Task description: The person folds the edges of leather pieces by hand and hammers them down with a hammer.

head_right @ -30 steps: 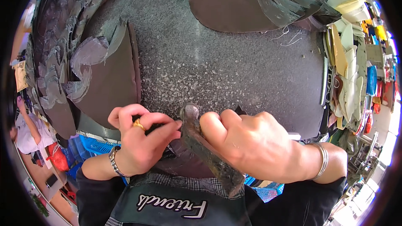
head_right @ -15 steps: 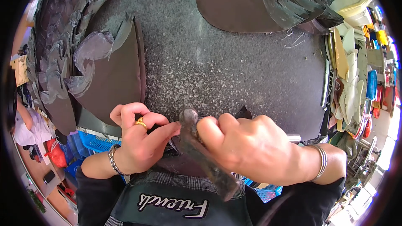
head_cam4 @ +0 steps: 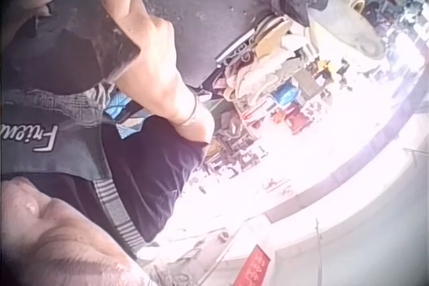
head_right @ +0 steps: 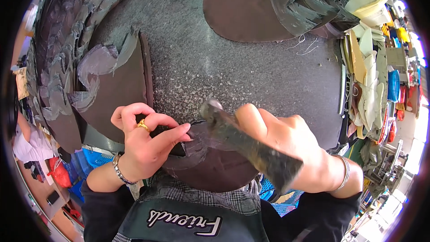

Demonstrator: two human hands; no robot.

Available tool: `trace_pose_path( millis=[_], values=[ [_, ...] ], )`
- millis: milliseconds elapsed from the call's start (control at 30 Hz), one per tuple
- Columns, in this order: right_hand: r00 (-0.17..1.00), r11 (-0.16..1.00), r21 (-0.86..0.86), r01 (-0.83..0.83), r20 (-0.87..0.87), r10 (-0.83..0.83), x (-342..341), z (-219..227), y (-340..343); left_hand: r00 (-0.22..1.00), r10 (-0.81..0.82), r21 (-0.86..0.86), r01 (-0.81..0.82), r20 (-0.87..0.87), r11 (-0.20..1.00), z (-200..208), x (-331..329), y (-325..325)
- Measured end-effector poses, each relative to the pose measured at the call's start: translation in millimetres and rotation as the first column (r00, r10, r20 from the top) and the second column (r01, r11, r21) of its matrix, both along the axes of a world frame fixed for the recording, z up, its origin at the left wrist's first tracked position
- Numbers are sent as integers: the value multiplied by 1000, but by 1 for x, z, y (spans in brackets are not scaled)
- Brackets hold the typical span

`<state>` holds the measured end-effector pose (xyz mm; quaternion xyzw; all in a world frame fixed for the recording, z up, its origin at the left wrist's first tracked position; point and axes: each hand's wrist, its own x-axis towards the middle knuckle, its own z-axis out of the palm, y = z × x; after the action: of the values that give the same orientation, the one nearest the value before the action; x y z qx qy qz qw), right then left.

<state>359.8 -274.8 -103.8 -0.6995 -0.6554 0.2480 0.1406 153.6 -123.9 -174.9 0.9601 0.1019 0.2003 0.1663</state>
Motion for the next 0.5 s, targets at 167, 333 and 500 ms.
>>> trace_pose_path(
  millis=[167,333,500],
  values=[
    [989,985,-95,-146,8,147,-9,-2,9,1000,18,83,-17,-3,996,1,-3,-4],
    [994,991,-72,-111,-1,111,0,0,-2,993,119,5,-119,-23,993,3,-9,-8],
    [999,999,-30,-45,18,45,-10,3,4,992,118,-20,-117,43,993,-4,-12,-10]
  ],
)
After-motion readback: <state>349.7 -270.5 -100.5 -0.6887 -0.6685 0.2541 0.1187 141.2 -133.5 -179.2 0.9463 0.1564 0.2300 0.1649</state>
